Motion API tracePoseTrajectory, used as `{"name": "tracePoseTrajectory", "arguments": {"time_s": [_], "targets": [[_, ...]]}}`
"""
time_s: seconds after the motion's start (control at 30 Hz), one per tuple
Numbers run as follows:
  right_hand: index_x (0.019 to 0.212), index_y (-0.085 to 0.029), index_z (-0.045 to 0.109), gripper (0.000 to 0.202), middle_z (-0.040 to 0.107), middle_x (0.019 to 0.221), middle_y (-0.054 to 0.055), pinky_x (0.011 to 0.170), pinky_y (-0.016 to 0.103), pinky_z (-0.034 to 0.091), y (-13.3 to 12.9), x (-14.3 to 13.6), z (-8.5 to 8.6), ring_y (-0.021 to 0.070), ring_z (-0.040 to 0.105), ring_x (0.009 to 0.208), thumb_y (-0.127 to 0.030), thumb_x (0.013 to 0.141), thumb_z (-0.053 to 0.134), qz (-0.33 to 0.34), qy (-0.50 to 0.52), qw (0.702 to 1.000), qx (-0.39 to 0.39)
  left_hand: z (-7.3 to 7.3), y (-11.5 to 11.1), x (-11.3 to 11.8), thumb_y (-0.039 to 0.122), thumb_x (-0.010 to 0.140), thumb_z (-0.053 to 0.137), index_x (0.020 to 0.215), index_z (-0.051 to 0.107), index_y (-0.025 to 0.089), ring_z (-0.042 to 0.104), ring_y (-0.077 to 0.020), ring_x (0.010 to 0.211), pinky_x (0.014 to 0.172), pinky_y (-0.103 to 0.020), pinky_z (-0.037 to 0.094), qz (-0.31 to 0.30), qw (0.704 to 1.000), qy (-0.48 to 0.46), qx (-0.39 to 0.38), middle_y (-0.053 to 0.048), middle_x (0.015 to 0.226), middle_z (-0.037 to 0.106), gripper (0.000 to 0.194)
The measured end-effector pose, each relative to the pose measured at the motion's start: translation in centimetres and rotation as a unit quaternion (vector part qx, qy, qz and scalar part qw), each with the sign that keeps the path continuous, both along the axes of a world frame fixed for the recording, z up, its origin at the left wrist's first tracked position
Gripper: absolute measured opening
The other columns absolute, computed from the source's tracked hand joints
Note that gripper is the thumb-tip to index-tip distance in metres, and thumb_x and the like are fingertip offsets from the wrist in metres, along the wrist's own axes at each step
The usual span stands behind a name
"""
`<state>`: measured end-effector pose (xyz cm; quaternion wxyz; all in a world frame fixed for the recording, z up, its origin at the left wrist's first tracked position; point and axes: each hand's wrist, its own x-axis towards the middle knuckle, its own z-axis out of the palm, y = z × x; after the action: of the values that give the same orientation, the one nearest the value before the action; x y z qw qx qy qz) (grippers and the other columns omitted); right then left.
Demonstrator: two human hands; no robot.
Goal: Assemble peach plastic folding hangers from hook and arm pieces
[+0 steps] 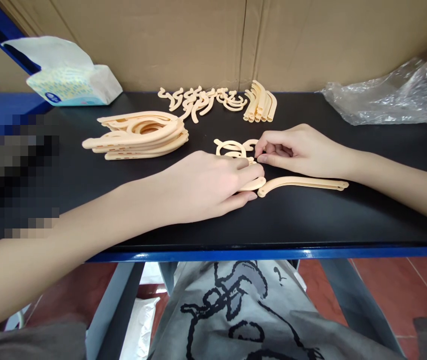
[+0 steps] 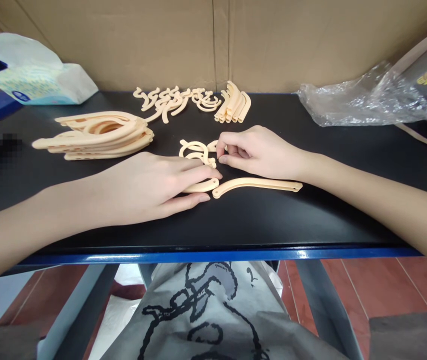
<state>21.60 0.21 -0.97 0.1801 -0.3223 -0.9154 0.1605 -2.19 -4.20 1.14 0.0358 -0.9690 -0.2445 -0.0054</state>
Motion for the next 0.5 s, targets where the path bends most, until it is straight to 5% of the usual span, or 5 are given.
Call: {"name": "tracePoseTrajectory", "arguments": {"time_s": [0.5], "targets": [[0.09, -0.021, 0.062, 0.015, 0.055, 0.062, -0.004, 0.058, 0.029, 0.033, 0.09, 0.08, -0.16, 0.0115, 0.047, 0.054, -0.033, 0.094, 0.053, -0.005, -0.003, 1.0, 0.003, -0.08, 0.02, -0.01, 0.031, 0.103, 0.046, 0.114, 0.061, 0.018, 0.068, -0.018, 0.087, 0.058, -0.027, 0.035, -0.003, 1.0, -0.001, 0.012, -0.005, 0.106, 0.07, 0.023]]}}
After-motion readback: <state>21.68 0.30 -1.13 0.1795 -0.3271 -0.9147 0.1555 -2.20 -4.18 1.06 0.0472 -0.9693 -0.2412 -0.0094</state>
